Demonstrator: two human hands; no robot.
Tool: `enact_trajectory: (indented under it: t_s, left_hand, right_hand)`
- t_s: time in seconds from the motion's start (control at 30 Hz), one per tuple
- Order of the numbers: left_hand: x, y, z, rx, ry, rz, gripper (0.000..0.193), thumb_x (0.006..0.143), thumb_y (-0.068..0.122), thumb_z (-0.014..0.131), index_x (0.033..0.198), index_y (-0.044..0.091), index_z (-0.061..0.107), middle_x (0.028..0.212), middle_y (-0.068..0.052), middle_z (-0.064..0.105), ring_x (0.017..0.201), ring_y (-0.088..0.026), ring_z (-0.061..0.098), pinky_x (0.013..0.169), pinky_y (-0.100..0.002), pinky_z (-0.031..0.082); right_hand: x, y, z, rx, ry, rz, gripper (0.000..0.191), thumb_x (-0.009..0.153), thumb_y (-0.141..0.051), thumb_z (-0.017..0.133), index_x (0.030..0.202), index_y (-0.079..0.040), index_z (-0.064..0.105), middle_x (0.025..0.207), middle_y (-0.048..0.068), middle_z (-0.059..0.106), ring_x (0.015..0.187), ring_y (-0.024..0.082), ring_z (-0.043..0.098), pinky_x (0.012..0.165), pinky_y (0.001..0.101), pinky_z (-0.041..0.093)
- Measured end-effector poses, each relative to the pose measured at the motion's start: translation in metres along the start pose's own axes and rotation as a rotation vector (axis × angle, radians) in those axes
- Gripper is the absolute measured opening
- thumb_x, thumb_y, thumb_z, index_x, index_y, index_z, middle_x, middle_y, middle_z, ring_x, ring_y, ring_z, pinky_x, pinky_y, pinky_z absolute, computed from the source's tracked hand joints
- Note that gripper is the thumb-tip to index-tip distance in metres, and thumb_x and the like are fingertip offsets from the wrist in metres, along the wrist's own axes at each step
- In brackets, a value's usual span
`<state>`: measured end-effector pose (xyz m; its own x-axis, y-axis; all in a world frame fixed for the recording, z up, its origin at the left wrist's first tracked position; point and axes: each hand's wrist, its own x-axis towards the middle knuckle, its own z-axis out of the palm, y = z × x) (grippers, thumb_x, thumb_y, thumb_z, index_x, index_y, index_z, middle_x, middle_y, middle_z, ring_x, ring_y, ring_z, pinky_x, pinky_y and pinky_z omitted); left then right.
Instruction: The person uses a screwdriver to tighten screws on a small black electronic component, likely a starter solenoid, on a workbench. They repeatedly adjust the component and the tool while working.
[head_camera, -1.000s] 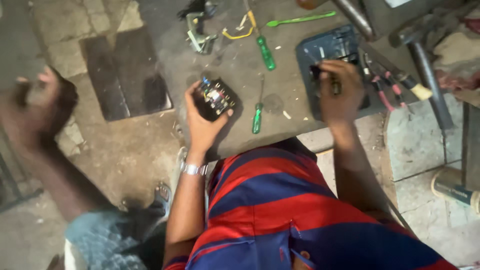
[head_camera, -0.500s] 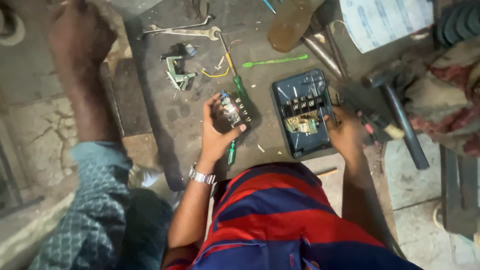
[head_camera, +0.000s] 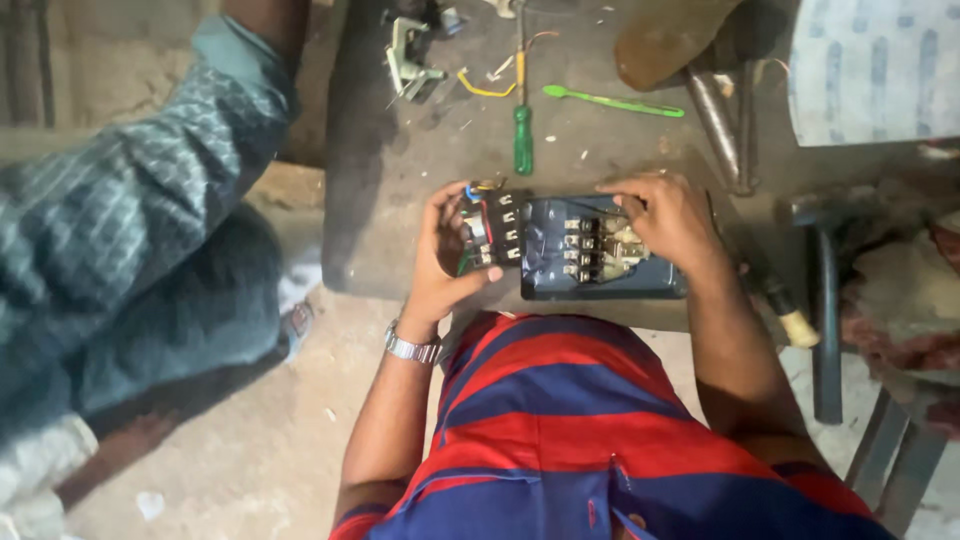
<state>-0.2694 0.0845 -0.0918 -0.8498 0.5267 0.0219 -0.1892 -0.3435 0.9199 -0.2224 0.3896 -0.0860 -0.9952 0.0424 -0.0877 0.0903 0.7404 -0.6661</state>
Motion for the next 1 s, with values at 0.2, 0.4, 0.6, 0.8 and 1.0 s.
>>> enact_trajectory:
  t_s: [0.2, 0.4, 0.6, 0.8, 1.0]
  left_hand:
    - [-0.027, 0.001, 0.016, -0.097, 0.057, -0.025, 0.099, 0.072, 0.001, 0.085, 0.155, 0.007, 0.032, 0.16, -0.016, 0.045, 0.148, -0.026, 0.047, 0.123, -0.042, 0.043]
    - [-0.04, -0.012, 0.025, -0.094, 0.059, 0.03, 0.096, 0.076, -0.001, 0.085, 0.156, 0.007, 0.034, 0.161, -0.016, 0.045, 0.148, -0.026, 0.048, 0.125, -0.042, 0.044]
    - [-0.04, -0.004, 0.023, 0.027, 0.019, 0.04, 0.094, 0.078, 0.0, 0.085, 0.156, 0.008, 0.034, 0.163, -0.016, 0.044, 0.15, -0.027, 0.047, 0.128, -0.043, 0.041]
    - [-0.018, 0.0, 0.03, 0.653, -0.039, 0.115, 0.086, 0.067, 0.01, 0.091, 0.144, 0.008, 0.052, 0.144, -0.013, 0.054, 0.142, -0.031, 0.054, 0.124, -0.042, 0.042]
    - [0.005, 0.007, 0.027, 0.758, -0.084, 0.203, 0.084, 0.063, 0.014, 0.091, 0.138, 0.009, 0.053, 0.139, -0.012, 0.058, 0.137, -0.034, 0.054, 0.12, -0.042, 0.041]
  right_hand:
    - [0.006, -0.008, -0.012, 0.036, 0.045, -0.232, 0.024, 0.092, -0.004, 0.072, 0.116, -0.006, 0.075, 0.111, 0.016, 0.074, 0.1, 0.035, 0.07, 0.088, 0.0412, 0.053]
    - [-0.013, -0.038, -0.031, 0.066, 0.094, -0.365, 0.018, 0.097, -0.003, 0.071, 0.114, -0.005, 0.075, 0.111, 0.012, 0.074, 0.101, 0.03, 0.07, 0.092, 0.0399, 0.053]
    - [-0.025, -0.079, -0.007, -0.031, 0.06, -0.565, 0.028, 0.08, -0.011, 0.081, 0.105, 0.0, 0.077, 0.099, 0.016, 0.072, 0.089, 0.033, 0.067, 0.08, 0.041, 0.052]
    - [-0.035, -0.055, -0.031, 0.263, 0.077, -0.177, 0.017, 0.098, -0.007, 0.074, 0.116, -0.005, 0.075, 0.105, 0.009, 0.074, 0.091, 0.018, 0.071, 0.078, 0.031, 0.056]
    - [-0.046, -0.073, -0.012, 0.19, -0.04, -0.298, 0.034, 0.085, -0.007, 0.079, 0.118, -0.002, 0.073, 0.111, 0.015, 0.071, 0.084, 0.02, 0.069, 0.074, 0.0322, 0.056]
